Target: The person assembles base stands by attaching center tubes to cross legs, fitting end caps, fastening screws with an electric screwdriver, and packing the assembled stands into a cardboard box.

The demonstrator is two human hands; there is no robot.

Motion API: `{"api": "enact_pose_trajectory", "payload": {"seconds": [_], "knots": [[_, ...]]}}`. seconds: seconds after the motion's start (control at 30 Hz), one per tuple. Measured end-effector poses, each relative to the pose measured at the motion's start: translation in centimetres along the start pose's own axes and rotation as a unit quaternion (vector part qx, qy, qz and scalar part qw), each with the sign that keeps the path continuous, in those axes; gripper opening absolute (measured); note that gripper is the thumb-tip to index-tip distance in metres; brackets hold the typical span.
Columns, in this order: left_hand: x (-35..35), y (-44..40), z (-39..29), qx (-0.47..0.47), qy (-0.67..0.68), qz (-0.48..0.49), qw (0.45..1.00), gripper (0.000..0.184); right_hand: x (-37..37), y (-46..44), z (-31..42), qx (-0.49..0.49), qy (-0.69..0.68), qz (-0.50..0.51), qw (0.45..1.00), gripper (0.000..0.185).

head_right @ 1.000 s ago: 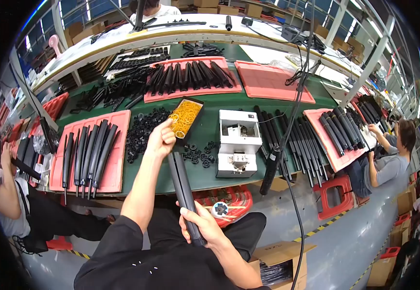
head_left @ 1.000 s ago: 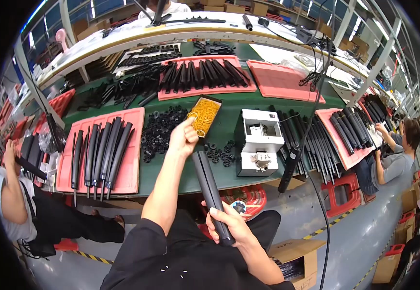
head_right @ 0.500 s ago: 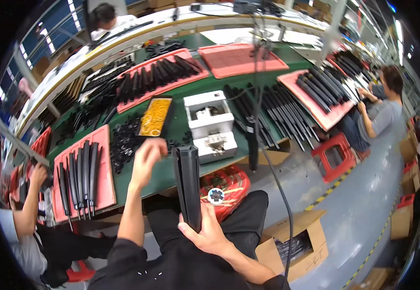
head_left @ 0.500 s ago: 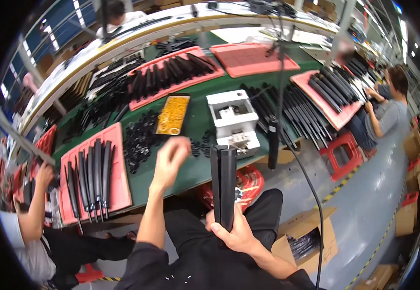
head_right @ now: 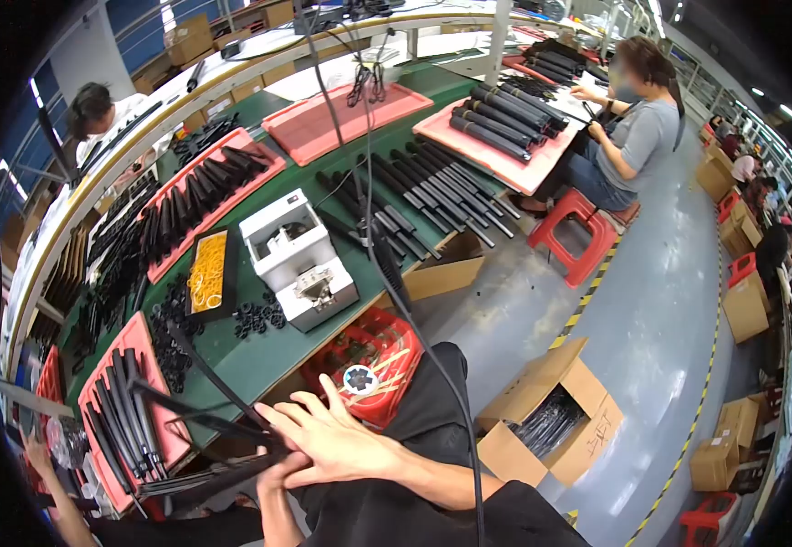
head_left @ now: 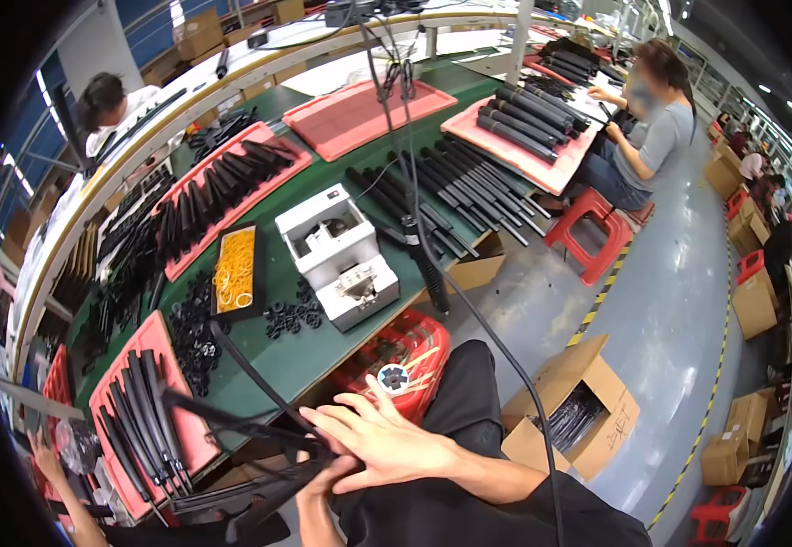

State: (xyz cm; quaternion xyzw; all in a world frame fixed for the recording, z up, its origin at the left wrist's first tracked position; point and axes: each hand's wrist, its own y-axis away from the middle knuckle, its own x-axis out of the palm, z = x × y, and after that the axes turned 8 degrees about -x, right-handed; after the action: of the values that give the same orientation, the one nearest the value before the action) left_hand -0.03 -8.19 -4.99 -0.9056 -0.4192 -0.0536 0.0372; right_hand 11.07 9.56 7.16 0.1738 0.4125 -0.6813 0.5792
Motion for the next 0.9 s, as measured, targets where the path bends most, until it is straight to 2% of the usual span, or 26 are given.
{"api": "enact_pose_trajectory", "payload": {"seconds": [0.03, 0.07, 0.1, 0.13, 0.17, 0.2, 0.23, 0.3, 0.33, 0.4, 0.47, 0.5, 0.57, 0.6, 0.63, 0.67, 0.7, 0.73, 0.77, 0.8, 0.83, 0.87, 0.9], "knots": [[-2.2, -1.0, -0.5, -0.051, 0.135, 0.094, 0.985, 0.048, -0.8, 0.7, -0.6, 0.003, 0.022, 0.028, 0.999, 0.067], [-3.5, -1.6, -1.1, -0.101, 0.265, 0.183, 0.941, 0.038, -1.6, 1.3, -1.2, 0.006, 0.044, 0.057, 0.997, 0.066], [-3.3, -1.7, -3.3, -0.111, 0.249, 0.144, 0.951, 0.033, -2.9, 1.7, -2.8, 0.016, -0.017, 0.014, 1.000, 0.050], [-3.0, -2.1, -5.5, -0.120, 0.233, 0.101, 0.960, 0.030, -7.2, -0.1, -2.5, 0.191, -0.089, 0.105, 0.972, 0.035], [-3.2, -2.4, -5.9, -0.119, 0.235, 0.100, 0.959, 0.030, -7.3, 0.7, -5.4, 0.175, -0.012, -0.051, 0.983, 0.029], [-3.6, -2.6, -6.3, -0.121, 0.221, 0.063, 0.966, 0.029, -6.5, 1.8, -9.6, 0.152, 0.064, -0.206, 0.965, 0.024], [-3.9, -2.7, -6.6, -0.123, 0.206, 0.026, 0.971, 0.029, -6.9, 1.9, -13.1, 0.160, 0.180, -0.303, 0.922, 0.025], [-3.7, -3.0, -6.9, -0.117, 0.168, 0.001, 0.979, 0.030, -8.6, 2.1, -19.2, 0.202, 0.322, -0.368, 0.849, 0.028], [-3.7, -3.3, -6.8, -0.113, 0.129, -0.023, 0.985, 0.031, -9.2, 2.0, -21.6, 0.228, 0.375, -0.351, 0.827, 0.030], [-3.8, -3.4, -6.6, -0.106, 0.052, -0.078, 0.990, 0.032, -10.0, 1.8, -25.5, 0.255, 0.367, -0.318, 0.836, 0.031], [-4.3, -3.7, -4.6, -0.083, -0.063, -0.080, 0.991, 0.036, -10.1, 0.9, -28.1, 0.245, 0.346, -0.292, 0.858, 0.033], [-4.2, -4.0, -3.8, -0.083, -0.062, -0.095, 0.990, 0.036, -10.6, 0.4, -28.4, 0.235, 0.340, -0.285, 0.865, 0.033], [-4.3, -4.2, -2.4, -0.074, -0.083, -0.037, 0.993, 0.047, -11.3, -0.6, -28.1, 0.355, 0.347, -0.168, 0.852, 0.034], [-3.4, -4.3, -3.1, -0.079, -0.060, -0.052, 0.994, 0.055, -11.4, -0.5, -28.4, 0.358, 0.345, -0.160, 0.853, 0.034], [-2.9, -4.2, -3.7, -0.084, -0.037, -0.070, 0.993, 0.064, -11.6, 0.0, -29.4, 0.342, 0.292, -0.150, 0.881, 0.034], [-3.2, -4.5, -3.3, -0.068, -0.083, -0.052, 0.993, 0.076, -11.6, 1.3, -30.6, 0.294, 0.280, -0.182, 0.895, 0.034], [-3.3, -4.3, -3.0, -0.078, -0.052, -0.054, 0.994, 0.070, -11.4, 2.8, -31.6, 0.246, 0.268, -0.214, 0.907, 0.034], [-2.5, -4.5, -3.8, -0.087, -0.019, -0.052, 0.995, 0.064, -10.7, 4.1, -31.4, 0.229, 0.166, -0.313, 0.907, 0.033], [-2.2, -4.7, -4.2, -0.076, -0.025, -0.062, 0.995, 0.049, -10.5, 4.5, -27.2, 0.263, 0.000, -0.384, 0.885, 0.032], [-2.0, -5.0, -4.6, -0.065, -0.032, -0.068, 0.995, 0.035, -10.1, 5.8, -24.2, 0.278, -0.059, -0.399, 0.872, 0.025], [-1.8, -5.1, -5.2, -0.066, -0.031, -0.081, 0.994, 0.035, -9.2, 7.2, -21.5, 0.271, -0.165, -0.441, 0.839, 0.021], [-1.8, -5.1, -5.9, -0.063, -0.042, -0.050, 0.996, 0.033, -8.1, 8.5, -18.8, 0.265, -0.271, -0.476, 0.794, 0.020], [-1.9, -5.1, -6.2, -0.061, -0.054, -0.018, 0.997, 0.030, -7.2, 9.2, -15.2, 0.232, -0.356, -0.473, 0.772, 0.032]]}}
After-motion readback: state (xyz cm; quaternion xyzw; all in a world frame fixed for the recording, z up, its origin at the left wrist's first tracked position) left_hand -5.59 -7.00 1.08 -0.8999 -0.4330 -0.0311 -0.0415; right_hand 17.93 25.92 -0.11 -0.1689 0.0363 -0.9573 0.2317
